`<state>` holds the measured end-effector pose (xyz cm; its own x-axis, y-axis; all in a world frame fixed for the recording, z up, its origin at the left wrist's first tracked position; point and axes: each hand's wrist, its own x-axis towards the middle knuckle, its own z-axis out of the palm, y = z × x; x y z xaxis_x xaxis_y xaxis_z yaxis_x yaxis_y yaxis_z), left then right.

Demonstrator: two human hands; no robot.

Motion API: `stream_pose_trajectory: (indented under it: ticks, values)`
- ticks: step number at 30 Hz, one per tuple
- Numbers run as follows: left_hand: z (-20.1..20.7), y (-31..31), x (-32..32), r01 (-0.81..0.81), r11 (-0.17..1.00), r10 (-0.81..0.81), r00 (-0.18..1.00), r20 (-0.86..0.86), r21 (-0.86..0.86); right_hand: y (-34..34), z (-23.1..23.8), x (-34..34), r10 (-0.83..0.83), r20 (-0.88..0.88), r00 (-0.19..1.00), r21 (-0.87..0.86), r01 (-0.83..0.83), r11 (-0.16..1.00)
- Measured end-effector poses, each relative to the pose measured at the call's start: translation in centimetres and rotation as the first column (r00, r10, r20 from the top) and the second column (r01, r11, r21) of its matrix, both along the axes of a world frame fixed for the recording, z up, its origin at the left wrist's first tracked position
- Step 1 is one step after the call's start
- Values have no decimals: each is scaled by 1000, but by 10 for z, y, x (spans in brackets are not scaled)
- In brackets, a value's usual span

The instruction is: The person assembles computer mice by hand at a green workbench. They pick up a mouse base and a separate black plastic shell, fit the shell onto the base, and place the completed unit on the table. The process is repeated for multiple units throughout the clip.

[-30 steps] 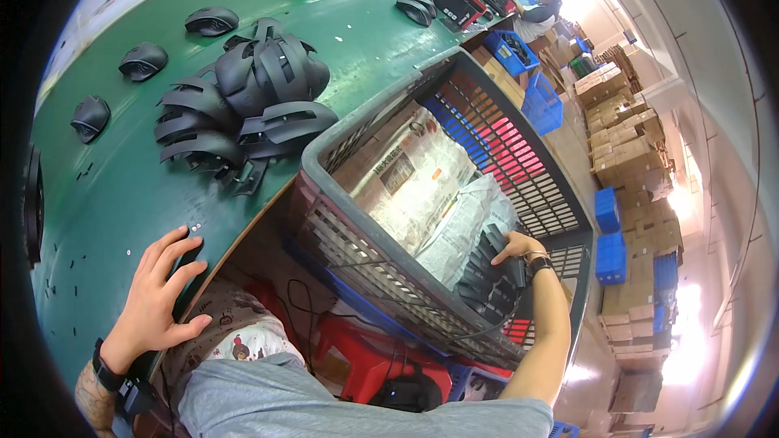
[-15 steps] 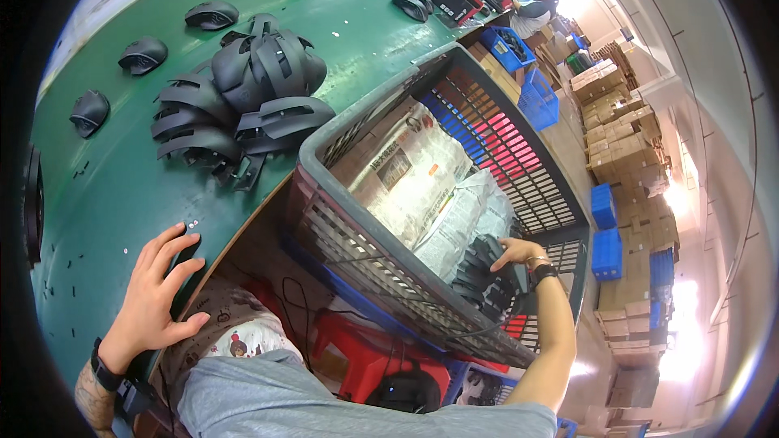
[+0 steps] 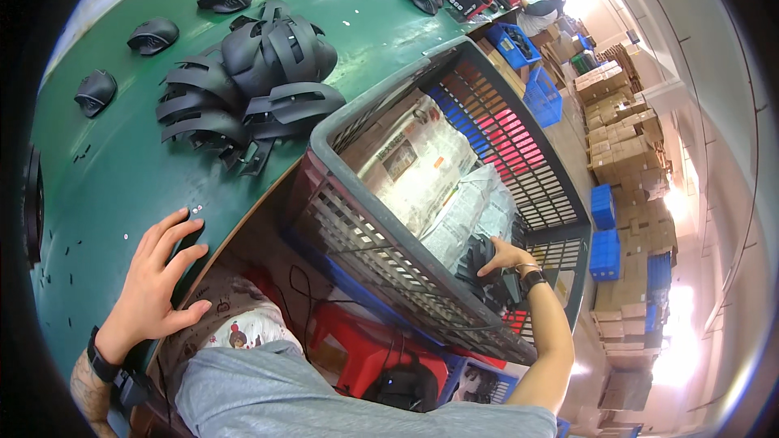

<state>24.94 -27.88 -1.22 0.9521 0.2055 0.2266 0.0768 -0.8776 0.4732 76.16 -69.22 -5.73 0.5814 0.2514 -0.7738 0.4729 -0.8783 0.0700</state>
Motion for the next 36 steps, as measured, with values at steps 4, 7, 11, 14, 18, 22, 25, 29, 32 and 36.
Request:
stream_pose_trajectory:
  ticks: [4,7,11,14,18,22,25,29,32,36]
  values:
    - [-1,0,-1,-1,1000,1,1000,-3,-23,1,4,-5,-2,20,1000,32,1,999]
    - [0,1,-2,2,1000,-2,1000,1,-29,5,9,-10,-36,34,999,86,32,996]
    - [-2,2,-3,11,999,-10,1000,10,-36,0,21,-5,-88,71,994,114,80,990]
    - [-3,2,-4,20,999,-19,1000,19,-38,-19,22,7,-154,-26,988,190,156,969]
    - [-4,3,-6,-4,998,5,1000,17,-61,21,26,-14,-281,-338,898,0,299,954]
    - [-6,3,-5,18,998,-15,999,39,-67,-2,8,-24,-296,-359,885,163,372,914]
    - [-7,5,-6,14,997,-11,999,35,-78,-1,9,-27,-291,-339,895,141,354,925]
    - [-8,5,-8,11,996,-7,999,49,-84,-16,-4,-15,-253,-307,918,105,297,949]
    - [-7,4,-7,22,996,-18,998,54,-81,-20,-7,-15,-264,-344,901,138,327,935]
    - [-9,5,-8,18,996,-13,998,62,-84,-12,-2,-20,-285,-383,879,154,365,918]
